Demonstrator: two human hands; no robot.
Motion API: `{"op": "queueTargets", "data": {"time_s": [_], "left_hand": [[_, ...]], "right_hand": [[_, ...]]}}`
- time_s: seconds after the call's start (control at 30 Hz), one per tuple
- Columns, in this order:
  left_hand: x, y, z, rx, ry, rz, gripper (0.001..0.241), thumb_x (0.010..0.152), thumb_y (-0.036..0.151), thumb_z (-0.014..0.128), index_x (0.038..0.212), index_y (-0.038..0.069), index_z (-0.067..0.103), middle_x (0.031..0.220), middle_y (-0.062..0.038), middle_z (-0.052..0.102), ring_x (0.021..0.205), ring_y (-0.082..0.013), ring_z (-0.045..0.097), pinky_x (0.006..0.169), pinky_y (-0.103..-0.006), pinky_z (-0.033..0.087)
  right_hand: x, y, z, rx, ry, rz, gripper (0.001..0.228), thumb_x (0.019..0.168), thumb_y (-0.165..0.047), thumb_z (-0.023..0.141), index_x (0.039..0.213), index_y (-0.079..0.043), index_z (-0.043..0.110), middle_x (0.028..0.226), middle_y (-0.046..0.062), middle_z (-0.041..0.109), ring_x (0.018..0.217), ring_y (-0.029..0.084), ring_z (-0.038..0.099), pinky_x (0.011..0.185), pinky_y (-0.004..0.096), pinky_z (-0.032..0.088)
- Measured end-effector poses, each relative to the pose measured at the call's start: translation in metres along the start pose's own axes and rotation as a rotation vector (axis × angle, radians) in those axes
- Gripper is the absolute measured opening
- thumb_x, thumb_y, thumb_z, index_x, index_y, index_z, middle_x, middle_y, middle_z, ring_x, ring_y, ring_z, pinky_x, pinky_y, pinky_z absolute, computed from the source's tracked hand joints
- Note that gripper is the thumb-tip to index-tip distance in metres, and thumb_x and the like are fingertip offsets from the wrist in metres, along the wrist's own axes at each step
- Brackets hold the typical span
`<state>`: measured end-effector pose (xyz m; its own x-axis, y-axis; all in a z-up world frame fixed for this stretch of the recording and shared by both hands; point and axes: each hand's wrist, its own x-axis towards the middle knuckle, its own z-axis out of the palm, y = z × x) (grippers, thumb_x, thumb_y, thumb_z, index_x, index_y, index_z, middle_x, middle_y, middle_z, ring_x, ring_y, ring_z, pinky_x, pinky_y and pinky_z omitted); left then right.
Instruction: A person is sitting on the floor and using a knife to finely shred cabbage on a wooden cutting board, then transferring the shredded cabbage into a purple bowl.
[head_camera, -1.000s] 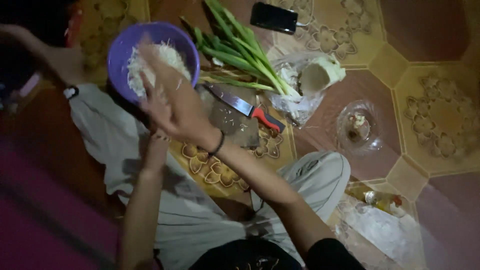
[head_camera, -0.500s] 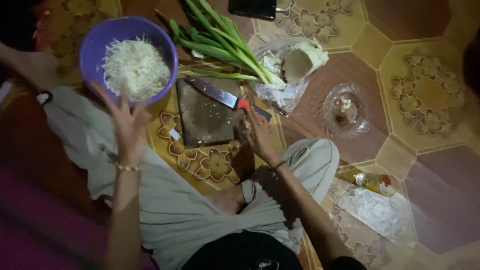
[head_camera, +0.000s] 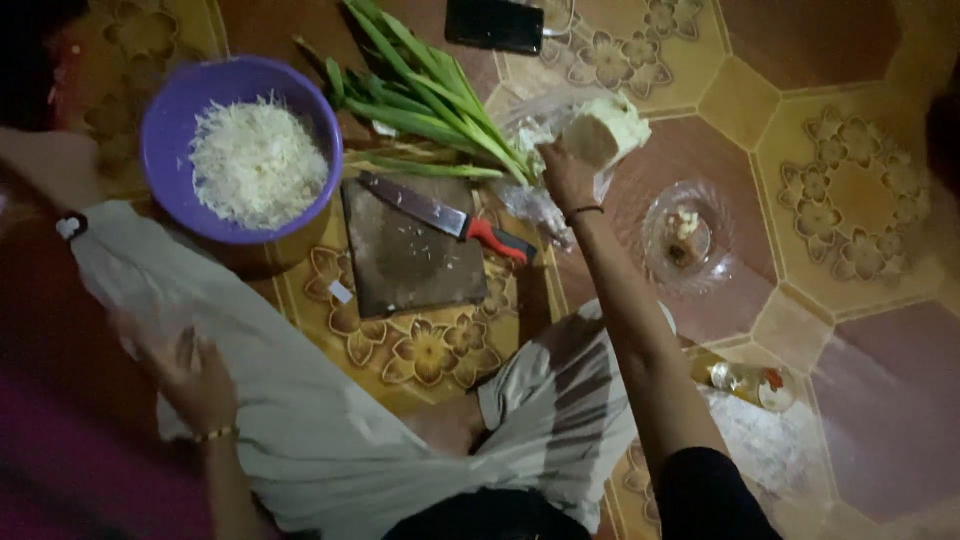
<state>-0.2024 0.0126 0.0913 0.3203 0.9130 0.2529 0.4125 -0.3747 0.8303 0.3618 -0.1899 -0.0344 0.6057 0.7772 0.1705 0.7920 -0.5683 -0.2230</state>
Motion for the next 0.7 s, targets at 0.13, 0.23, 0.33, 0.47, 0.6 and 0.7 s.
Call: {"op": "queueTargets", "data": {"time_s": [0.13, 0.23, 0.33, 0.47, 0.6, 0.7], "left_hand": [[-0.007, -0.029, -0.006, 0.089, -0.037, -0.226, 0.034, 0.105, -0.012, 0.047, 0.139, -0.016, 0.052, 0.135, -0.024, 0.06, 0.107, -0.0341, 0.059, 0.088, -0.0392, 0.051], [-0.001, -0.012, 0.001, 0.046, 0.009, 0.01, 0.096, 0.099, -0.029, 0.043, 0.167, 0.019, -0.005, 0.179, -0.022, 0.016, 0.129, -0.0436, 0.062, 0.103, -0.042, 0.052], [0.006, -0.009, 0.008, 0.147, -0.006, -0.013, 0.091, 0.104, -0.021, 0.046, 0.167, 0.021, -0.003, 0.176, -0.021, 0.016, 0.127, -0.0435, 0.064, 0.1, -0.0483, 0.054], [0.01, 0.0, 0.013, 0.109, 0.0, -0.016, 0.096, 0.091, -0.029, 0.041, 0.167, 0.014, 0.003, 0.17, -0.031, 0.019, 0.123, -0.0471, 0.062, 0.101, -0.0475, 0.054], [0.011, 0.009, 0.016, 0.168, 0.003, 0.011, 0.093, 0.093, -0.031, 0.044, 0.167, 0.012, 0.007, 0.163, -0.032, 0.03, 0.121, -0.0456, 0.061, 0.098, -0.0472, 0.052], [0.008, -0.023, 0.017, 0.145, 0.011, -0.01, 0.092, 0.095, -0.026, 0.045, 0.168, 0.014, 0.005, 0.174, -0.022, 0.016, 0.124, -0.0453, 0.062, 0.096, -0.0438, 0.052]], "right_hand": [[0.008, 0.006, 0.0, -0.041, 0.029, -0.074, 0.027, 0.087, -0.01, 0.068, 0.112, -0.019, 0.074, 0.11, 0.003, 0.07, 0.077, 0.032, 0.068, 0.063, 0.045, 0.054], [0.01, -0.014, -0.04, 0.237, -0.062, 0.082, 0.026, 0.1, -0.02, 0.054, 0.105, -0.009, 0.076, 0.112, 0.007, 0.072, 0.085, 0.029, 0.07, 0.074, 0.042, 0.054], [0.015, -0.006, -0.053, 0.395, 0.032, 0.025, 0.019, 0.089, 0.003, 0.064, 0.102, -0.001, 0.077, 0.095, 0.011, 0.073, 0.072, 0.02, 0.065, 0.063, 0.031, 0.051], [0.032, 0.001, -0.071, 0.35, 0.237, -0.065, 0.018, 0.08, 0.009, 0.069, 0.094, -0.003, 0.071, 0.09, 0.01, 0.067, 0.076, 0.025, 0.062, 0.067, 0.037, 0.05], [0.053, -0.015, -0.077, 0.089, 0.046, -0.05, 0.032, 0.083, 0.007, 0.058, 0.091, -0.015, 0.079, 0.101, -0.001, 0.075, 0.072, 0.022, 0.068, 0.056, 0.037, 0.05], [0.063, -0.019, -0.07, -0.247, -0.257, 0.129, 0.026, 0.101, -0.043, 0.057, 0.104, -0.023, 0.075, 0.08, 0.003, 0.071, 0.056, 0.023, 0.059, 0.048, 0.039, 0.048]]}}
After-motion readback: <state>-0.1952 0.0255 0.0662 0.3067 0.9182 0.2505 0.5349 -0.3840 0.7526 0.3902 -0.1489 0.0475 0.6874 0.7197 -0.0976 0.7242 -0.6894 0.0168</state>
